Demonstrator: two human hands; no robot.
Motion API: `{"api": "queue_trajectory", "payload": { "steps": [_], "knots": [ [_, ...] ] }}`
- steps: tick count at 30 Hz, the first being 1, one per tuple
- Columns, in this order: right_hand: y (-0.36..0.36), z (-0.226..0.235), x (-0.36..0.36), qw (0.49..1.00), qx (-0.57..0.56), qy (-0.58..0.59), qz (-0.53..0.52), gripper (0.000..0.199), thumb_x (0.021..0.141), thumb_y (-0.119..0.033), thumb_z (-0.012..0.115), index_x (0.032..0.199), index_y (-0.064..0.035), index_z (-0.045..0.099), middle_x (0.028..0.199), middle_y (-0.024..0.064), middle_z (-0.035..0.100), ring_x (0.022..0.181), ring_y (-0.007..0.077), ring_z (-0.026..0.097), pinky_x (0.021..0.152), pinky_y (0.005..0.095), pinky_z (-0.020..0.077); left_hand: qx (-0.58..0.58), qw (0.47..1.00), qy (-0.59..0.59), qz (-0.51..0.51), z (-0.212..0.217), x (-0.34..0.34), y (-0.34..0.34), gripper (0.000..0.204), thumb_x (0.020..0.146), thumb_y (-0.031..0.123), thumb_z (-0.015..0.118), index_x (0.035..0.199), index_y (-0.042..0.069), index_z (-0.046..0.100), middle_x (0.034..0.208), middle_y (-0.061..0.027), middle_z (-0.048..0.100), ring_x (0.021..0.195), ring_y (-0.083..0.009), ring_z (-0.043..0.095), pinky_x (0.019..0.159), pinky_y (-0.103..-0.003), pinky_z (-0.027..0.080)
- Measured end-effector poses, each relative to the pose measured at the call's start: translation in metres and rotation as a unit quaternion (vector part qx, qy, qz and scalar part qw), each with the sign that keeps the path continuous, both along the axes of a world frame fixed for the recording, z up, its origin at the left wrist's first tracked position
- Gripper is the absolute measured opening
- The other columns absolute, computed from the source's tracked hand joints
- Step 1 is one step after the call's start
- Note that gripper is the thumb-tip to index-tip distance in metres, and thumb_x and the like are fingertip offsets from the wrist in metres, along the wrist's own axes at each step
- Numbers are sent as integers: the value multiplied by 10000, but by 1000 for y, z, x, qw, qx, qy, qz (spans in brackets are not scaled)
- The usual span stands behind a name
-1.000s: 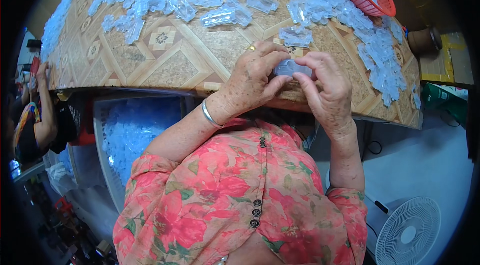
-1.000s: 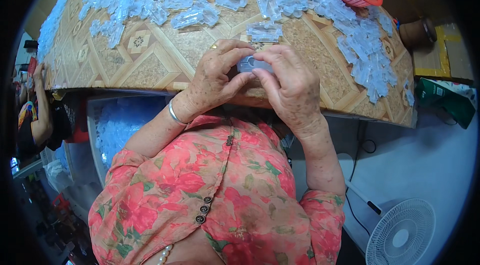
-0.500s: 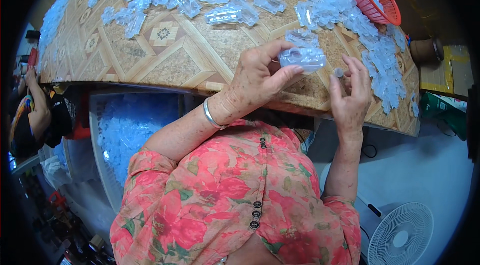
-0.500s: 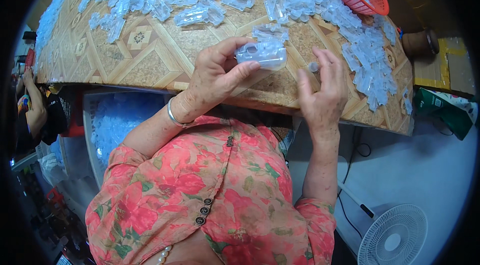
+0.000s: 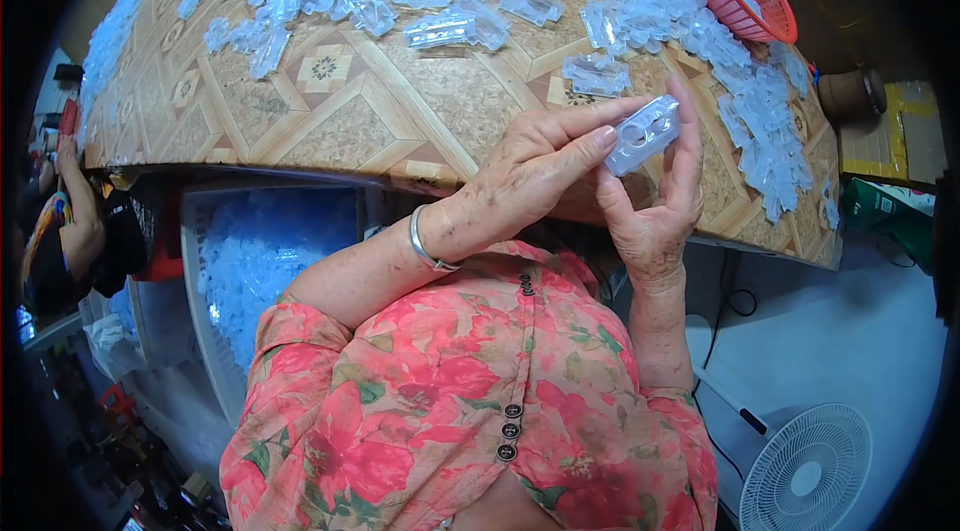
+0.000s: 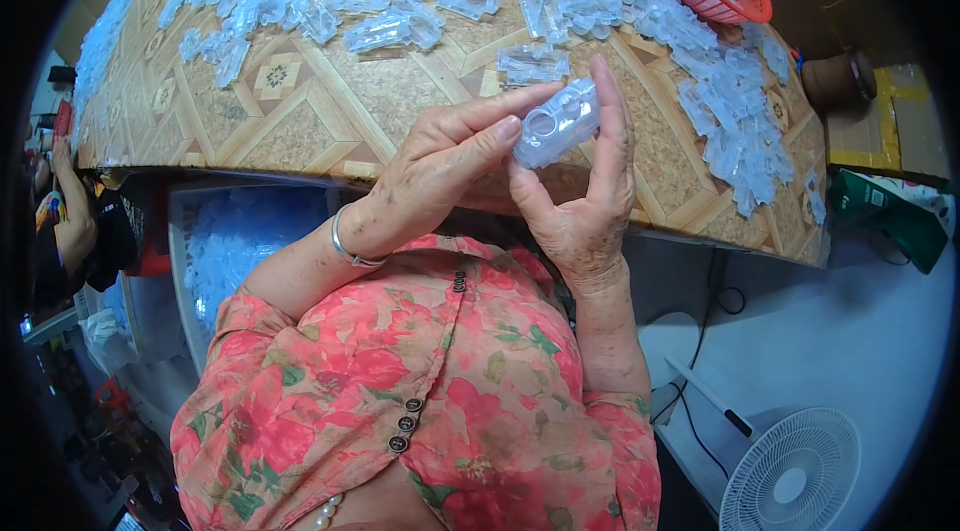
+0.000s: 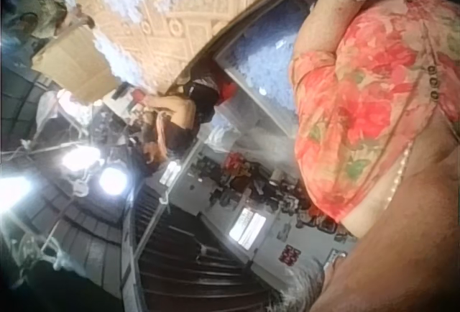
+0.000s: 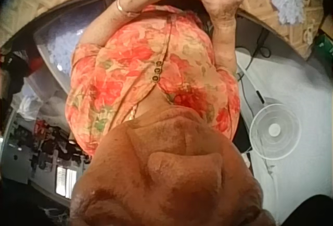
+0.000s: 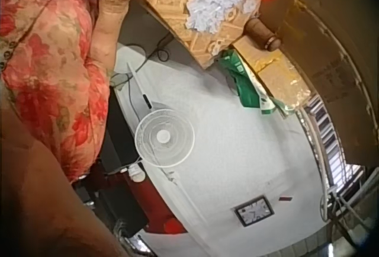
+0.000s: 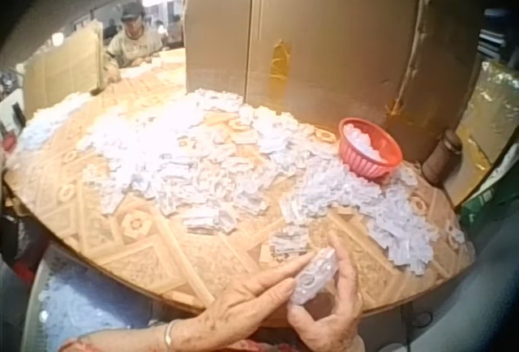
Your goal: The person repeatedly picks up small, translucent plastic components from a large pile on a wooden table. They manipulate the parts with both hands, appearing to snap or fit them together, and then place the assembled units back onto the table. The process is continuous and repetitive throughout the clip.
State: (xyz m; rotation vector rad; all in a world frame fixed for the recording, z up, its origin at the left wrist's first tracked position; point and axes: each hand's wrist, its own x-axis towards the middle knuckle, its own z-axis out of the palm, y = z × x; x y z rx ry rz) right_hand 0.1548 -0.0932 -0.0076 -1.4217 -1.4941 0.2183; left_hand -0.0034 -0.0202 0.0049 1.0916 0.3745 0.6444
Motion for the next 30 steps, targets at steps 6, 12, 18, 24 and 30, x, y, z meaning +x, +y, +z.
{"api": "queue_trajectory", "payload": {
  "steps": [6, 12, 18, 24, 30],
  "knots": [
    [-1, -1, 6, 999, 18, -2, 38, 839, 743, -83, 792, 1480, -34, 394, 1524, 225, 420, 1401, 372, 439, 1149, 461, 376, -1, 1000, -30, 6, -6, 3, -4, 465, 1071, 243, 505, 1497, 59, 467, 1345, -63, 595, 1145, -95, 563, 973, -256, 477],
    [1, -2, 7, 999, 31, -12, 36, 856, 744, -75, 789, 1495, -49, 379, 1519, 227, 422, 1394, 376, 443, 1146, 462, 380, 18, 999, -25, 13, 0, 1, -7, 475, 1075, 266, 499, 1501, 58, 462, 1357, -56, 588, 1127, -81, 559, 964, -247, 471],
    [0, -2, -2, 995, 56, 55, 54, 919, 741, -44, 781, 1531, -33, 312, 1532, 219, 413, 1406, 363, 434, 1160, 452, 365, -10, 1000, 21, -10, 3, -5, -6, 482, 1076, 281, 503, 1510, 79, 454, 1241, -20, 633, 1008, -45, 575, 853, -203, 495],
    [0, 0, 4, 998, 12, -3, 65, 953, 720, -23, 770, 1546, -42, 295, 1556, 192, 401, 1433, 345, 409, 1172, 432, 351, 17, 1000, 17, 4, -1, -2, -7, 484, 1067, 273, 526, 1511, 94, 456, 1181, -8, 647, 959, -43, 585, 825, -207, 513],
    [1, 0, 5, 997, -2, -11, 74, 935, 713, -10, 733, 1545, -51, 306, 1561, 176, 387, 1446, 326, 385, 1183, 441, 328, -45, 999, 13, -6, -2, -3, -7, 480, 1062, 238, 537, 1508, 79, 455, 1206, -14, 645, 1015, -65, 595, 866, -223, 510]
  ]
}}
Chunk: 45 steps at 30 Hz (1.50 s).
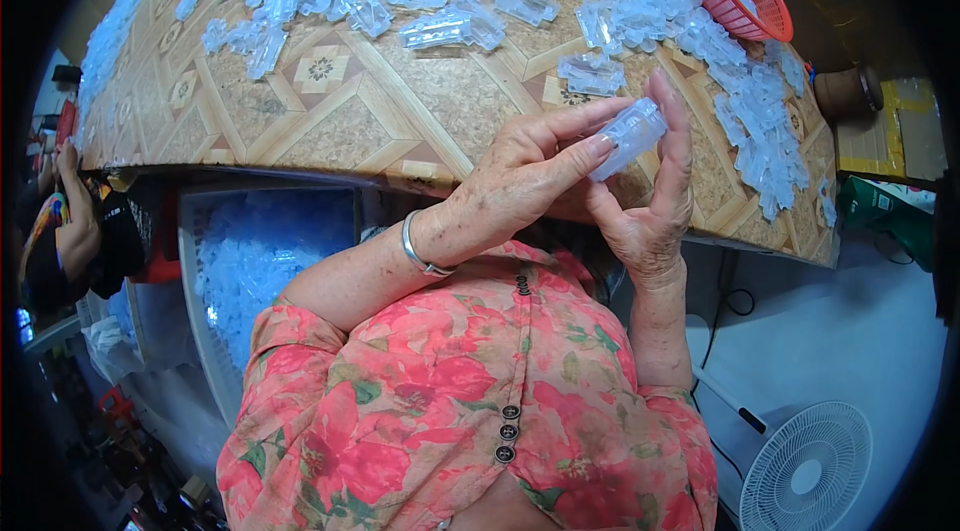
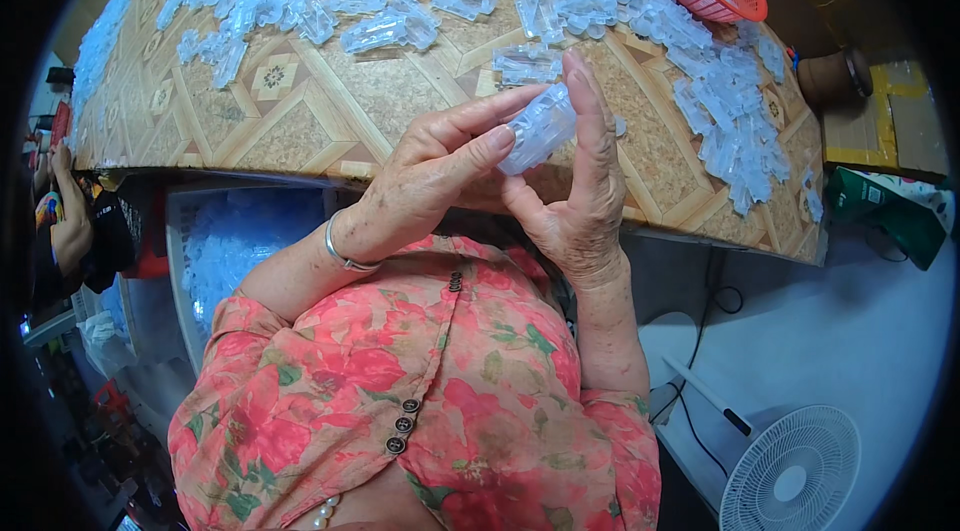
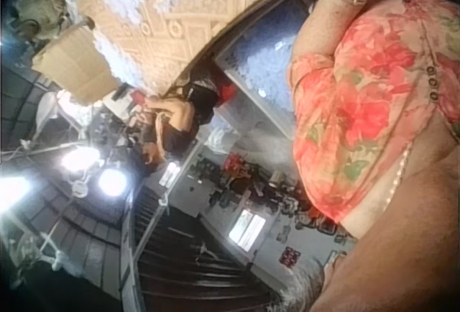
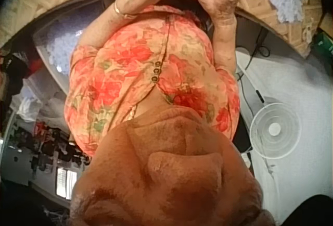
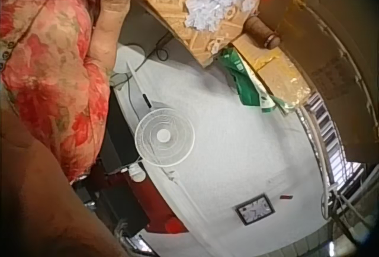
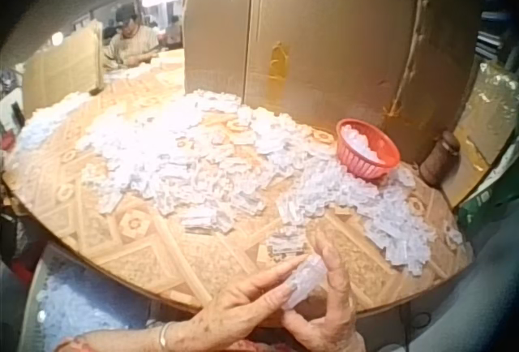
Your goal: The person repeatedly picks up small, translucent plastic components from a large pile on a wooden table. They manipulate the parts with both hands, appearing to snap or fit them together, and then place the assembled units back onto the table. The process is continuous and repetitive throughout the clip.
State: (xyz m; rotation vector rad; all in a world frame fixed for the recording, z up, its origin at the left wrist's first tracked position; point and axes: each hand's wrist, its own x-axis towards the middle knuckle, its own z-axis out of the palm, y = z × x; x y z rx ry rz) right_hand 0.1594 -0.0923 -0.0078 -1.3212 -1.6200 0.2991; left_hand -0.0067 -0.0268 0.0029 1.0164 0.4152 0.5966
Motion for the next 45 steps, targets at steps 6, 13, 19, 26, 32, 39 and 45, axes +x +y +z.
{"api": "queue_trajectory", "payload": {
  "steps": [6, 13, 19, 26, 32, 39, 45],
  "knots": [
    [5, -5, -2, 1000, 25, -8, -5, 962, 736, -103, 818, 1545, -43, 301, 1541, 185, 422, 1400, 343, 450, 1138, 441, 390, 347, 926, 55, 140, -17, 7, 2, 554, 987, 193, 652, 1481, 23, 467, 1114, -64, 663, 947, -152, 623, 857, -257, 498],
    [4, -22, -16, 996, 28, -31, -79, 980, 742, -166, 859, 1537, -21, 305, 1475, 190, 498, 1278, 359, 572, 1051, 424, 480, 349, 919, 153, 100, -14, 3, 4, 522, 947, 146, 678, 1423, 6, 517, 1088, -141, 672, 952, -180, 636, 848, -314, 513],
    [-2, -11, -10, 998, -38, 28, -43, 936, 763, -24, 804, 1545, -32, 289, 1559, 178, 392, 1417, 304, 430, 1167, 410, 363, 368, 918, 65, 132, -28, 7, 6, 442, 1040, 208, 551, 1438, 19, 520, 1230, -122, 667, 1036, -157, 630, 897, -287, 506],
    [0, -14, -14, 990, 1, 137, -40, 902, 738, 3, 776, 1523, -21, 331, 1531, 181, 437, 1390, 314, 471, 1139, 422, 406, 165, 985, 21, 46, -20, 2, 1, 451, 1070, 253, 512, 1488, 85, 490, 1284, -45, 639, 1045, -97, 603, 925, -262, 509],
    [-2, -13, -7, 997, -25, 79, -13, 874, 759, 37, 742, 1524, -5, 321, 1576, 155, 361, 1461, 282, 366, 1180, 403, 340, -41, 999, 2, -16, -9, -4, -3, 500, 1062, 298, 530, 1521, 116, 445, 1202, -58, 653, 1043, -107, 617, 917, -278, 537],
    [2, -12, -8, 998, -14, 65, -21, 900, 732, 3, 754, 1522, -16, 324, 1553, 175, 406, 1427, 314, 419, 1158, 414, 373, -62, 998, -12, -23, -10, -5, -1, 520, 1059, 305, 530, 1531, 113, 425, 1206, -59, 647, 1051, -120, 628, 925, -297, 545],
    [1, -12, -11, 993, -44, 109, 6, 869, 765, 48, 718, 1530, -5, 309, 1579, 145, 353, 1457, 260, 357, 1174, 386, 345, 9, 1000, 6, -9, -13, -6, 2, 513, 1059, 271, 525, 1532, 102, 424, 1214, -57, 645, 1062, -115, 617, 936, -275, 513]
  ]
}}
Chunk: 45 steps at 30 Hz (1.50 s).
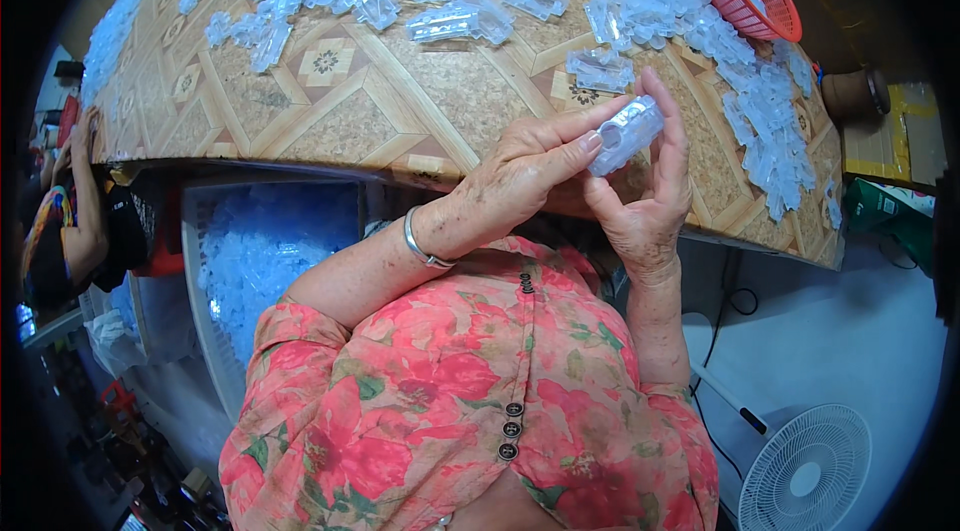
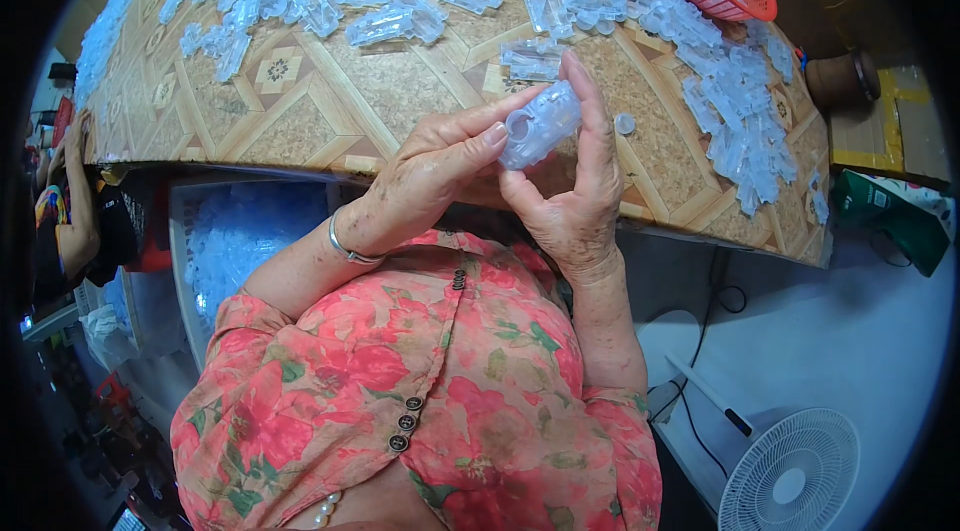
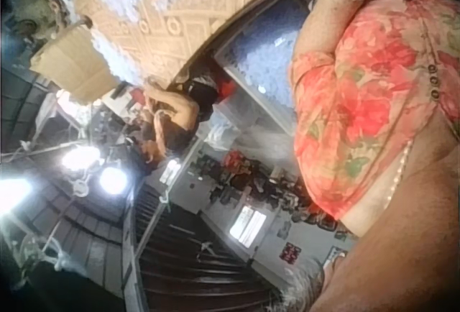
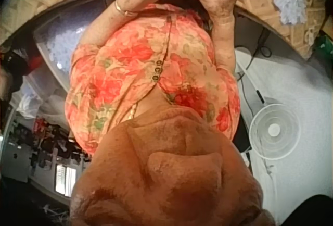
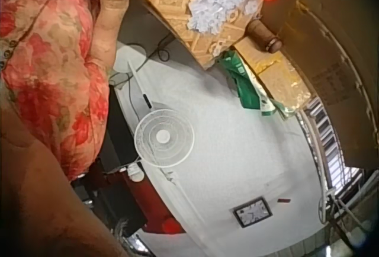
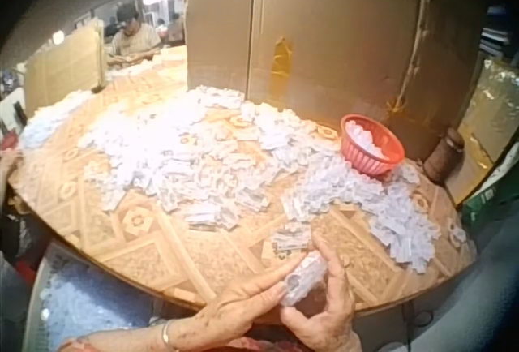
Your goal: The person repeatedly picks up small, translucent plastic components from a large pile on a wooden table. They manipulate the parts with both hands, appearing to snap or fit them together, and then place the assembled units back onto the table. The process is continuous and repetitive throughout the clip.
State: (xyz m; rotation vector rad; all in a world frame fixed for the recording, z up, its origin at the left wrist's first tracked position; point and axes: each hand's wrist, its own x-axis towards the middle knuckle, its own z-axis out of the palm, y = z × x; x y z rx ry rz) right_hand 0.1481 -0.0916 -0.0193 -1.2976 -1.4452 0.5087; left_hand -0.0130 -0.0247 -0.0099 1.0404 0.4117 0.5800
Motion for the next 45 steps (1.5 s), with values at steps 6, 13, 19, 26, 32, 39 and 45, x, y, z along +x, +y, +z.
{"api": "queue_trajectory", "payload": {
  "steps": [6, 13, 19, 26, 32, 39, 45],
  "knots": [
    [-1, -2, 0, 999, 19, -33, -22, 873, 782, 5, 775, 1523, 0, 312, 1566, 147, 371, 1429, 271, 402, 1165, 387, 360, 310, 946, 71, 65, 1, 2, 2, 530, 1036, 246, 553, 1519, 64, 435, 1304, -114, 603, 1154, -171, 579, 969, -303, 470],
    [-2, -4, -1, 1000, -16, 11, -11, 898, 787, 13, 781, 1532, -9, 281, 1534, 155, 420, 1408, 267, 430, 1156, 384, 371, 316, 942, 54, 102, -9, 7, 0, 479, 1054, 246, 523, 1489, 51, 477, 1318, -109, 608, 1150, -172, 578, 977, -308, 464],
    [0, -5, -2, 999, 11, 2, -40, 818, 770, -60, 786, 1485, -24, 390, 1436, 170, 532, 1306, 278, 545, 1071, 388, 457, 155, 985, 16, 67, -9, 8, -4, 465, 1073, 258, 490, 1505, 86, 467, 1296, -39, 620, 1097, -104, 568, 966, -267, 468],
    [-3, 0, -2, 997, -27, 69, 14, 857, 804, 50, 729, 1527, -18, 273, 1556, 138, 377, 1402, 244, 422, 1144, 373, 381, 71, 997, 8, 35, -1, 6, -5, 492, 1074, 267, 483, 1534, 102, 425, 1328, -40, 603, 1112, -94, 561, 980, -256, 468],
    [1, -3, -3, 1000, -7, 29, -1, 865, 794, 59, 728, 1527, -18, 276, 1558, 132, 375, 1407, 247, 416, 1144, 372, 378, 297, 946, 23, 126, -15, 11, -3, 484, 1076, 268, 479, 1528, 102, 436, 1324, -45, 605, 1122, -94, 545, 991, -251, 456],
    [2, -7, -5, 999, 15, -8, -27, 863, 766, -59, 794, 1507, -17, 353, 1475, 163, 491, 1317, 288, 533, 1088, 389, 440, 116, 991, 26, 64, -4, 4, -5, 482, 1062, 251, 489, 1499, 49, 457, 1319, -112, 597, 1161, -163, 561, 996, -305, 455],
    [2, -7, -6, 999, 3, 46, -13, 925, 746, -109, 849, 1514, -16, 342, 1480, 163, 489, 1324, 295, 527, 1092, 400, 439, 368, 919, 69, 126, -16, 5, -1, 525, 1025, 227, 559, 1516, 78, 447, 1275, -131, 609, 1112, -198, 581, 964, -319, 462]
  ]
}}
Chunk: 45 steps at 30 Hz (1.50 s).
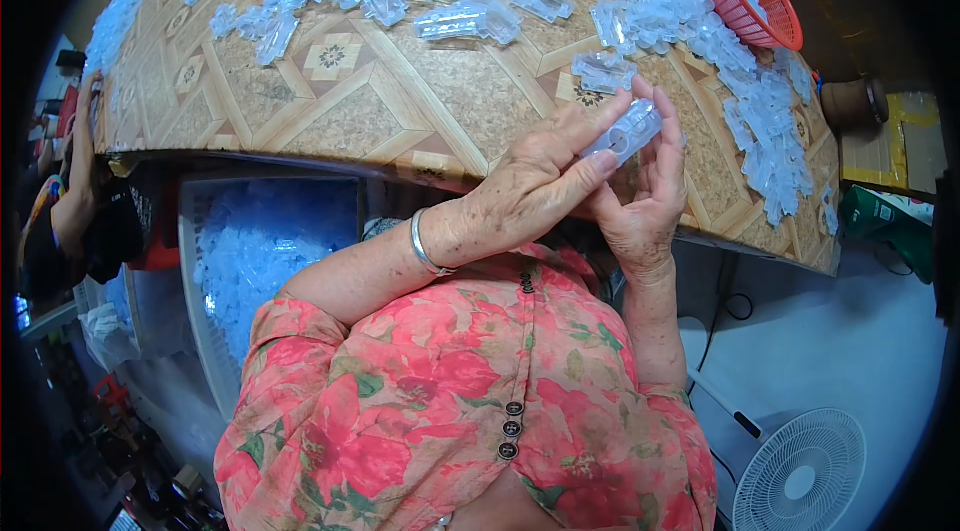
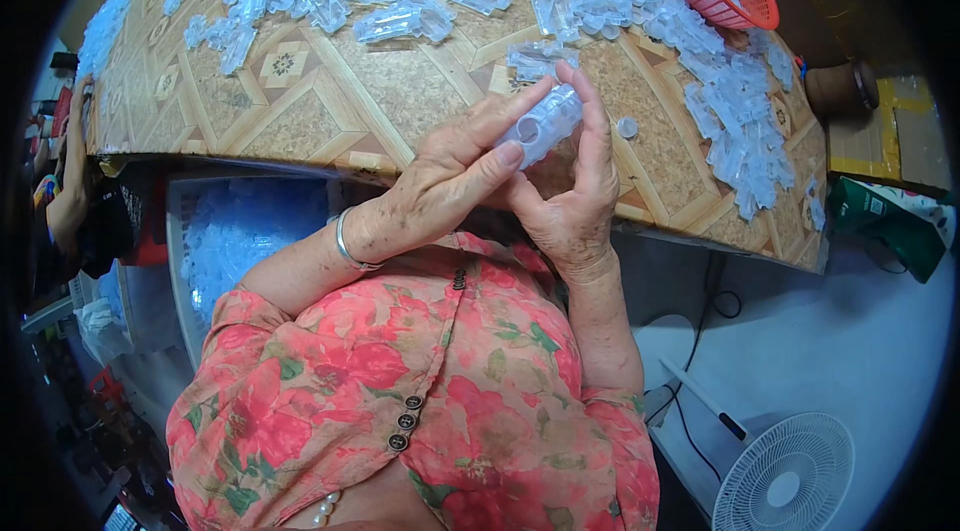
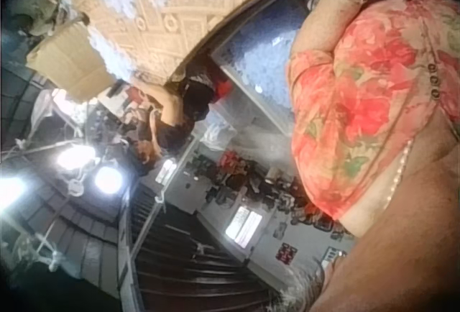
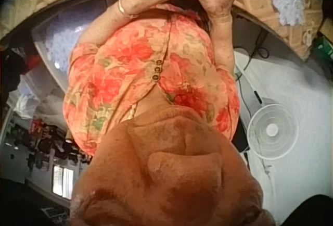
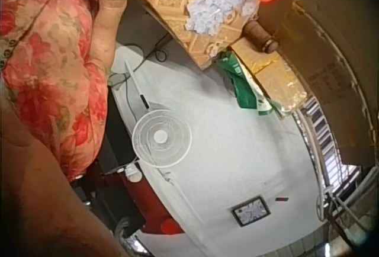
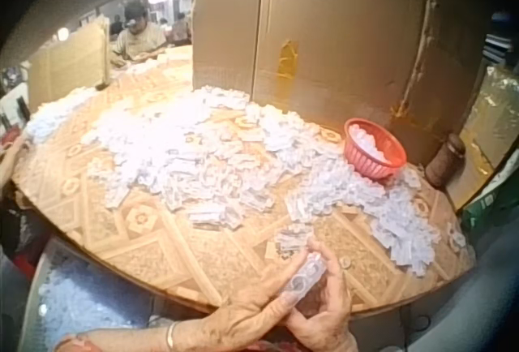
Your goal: The person repeatedly picks up small, translucent plastic components from a large pile on a wooden table. They manipulate the parts with both hands, appearing to snap or fit them together, and then place the assembled units back onto the table. The process is continuous and repetitive throughout the clip.
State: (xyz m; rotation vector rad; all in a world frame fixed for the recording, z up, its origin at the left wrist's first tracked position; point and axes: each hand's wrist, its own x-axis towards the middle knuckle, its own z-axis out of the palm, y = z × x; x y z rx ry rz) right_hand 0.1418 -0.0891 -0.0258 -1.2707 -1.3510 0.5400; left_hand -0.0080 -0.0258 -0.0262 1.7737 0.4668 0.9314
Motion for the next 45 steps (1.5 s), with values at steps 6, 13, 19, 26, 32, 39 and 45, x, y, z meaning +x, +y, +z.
{"api": "queue_trajectory", "payload": {
  "steps": [6, 13, 19, 26, 32, 39, 45],
  "knots": [
    [0, -10, 2, 998, 2, -55, -20, 980, 726, -157, 890, 1517, -6, 330, 1485, 158, 485, 1313, 295, 536, 1088, 403, 446, 2, 1000, 7, 3, 6, 0, -1, 554, 981, 181, 617, 1496, 48, 462, 1242, -154, 617, 1114, -235, 586, 968, -347, 462],
    [-7, -2, 1, 999, -7, 38, 4, 905, 764, -75, 812, 1523, -12, 323, 1486, 162, 483, 1303, 270, 544, 1061, 378, 471, -194, 976, -57, -86, 0, -2, 1, 497, 1064, 256, 504, 1530, 101, 430, 1275, -85, 628, 1139, -166, 596, 968, -300, 482],
    [-5, -1, 12, 995, -2, -99, 4, 900, 767, -71, 800, 1531, -38, 325, 1471, 162, 491, 1305, 269, 538, 1059, 378, 473, -418, 895, -70, -142, 17, -9, 0, 515, 1059, 279, 522, 1542, 138, 412, 1235, -36, 635, 1080, -106, 618, 938, -301, 545],
    [-10, -1, 1, 992, -41, 116, 8, 927, 753, -66, 840, 1526, -57, 329, 1373, 121, 570, 1216, 232, 601, 990, 344, 519, -449, 876, -87, -155, 26, -10, 1, 524, 1043, 266, 552, 1532, 122, 427, 1277, -40, 619, 1091, -108, 622, 933, -295, 551],
    [-7, 5, 6, 998, -25, 41, 38, 865, 772, -31, 826, 1492, -54, 348, 1378, 123, 570, 1167, 197, 629, 972, 330, 532, -423, 889, -83, -155, 27, -12, 3, 524, 1031, 226, 575, 1523, 110, 435, 1316, -44, 607, 1134, -117, 612, 944, -299, 552],
    [-5, 4, 0, 992, -36, 109, 52, 860, 786, -37, 818, 1498, -40, 336, 1399, 121, 559, 1185, 200, 621, 1008, 342, 514, -433, 885, -88, -148, 28, -15, 3, 523, 1020, 194, 599, 1514, 105, 451, 1290, -36, 624, 1121, -106, 609, 937, -281, 548],
    [-7, -1, 5, 997, -54, 57, 27, 867, 774, -84, 844, 1488, -28, 354, 1385, 129, 571, 1213, 218, 608, 1041, 353, 489, -320, 937, -69, -121, 18, -13, 3, 528, 1017, 159, 609, 1518, 104, 452, 1156, -17, 663, 982, -56, 586, 855, -223, 521]
  ]
}}
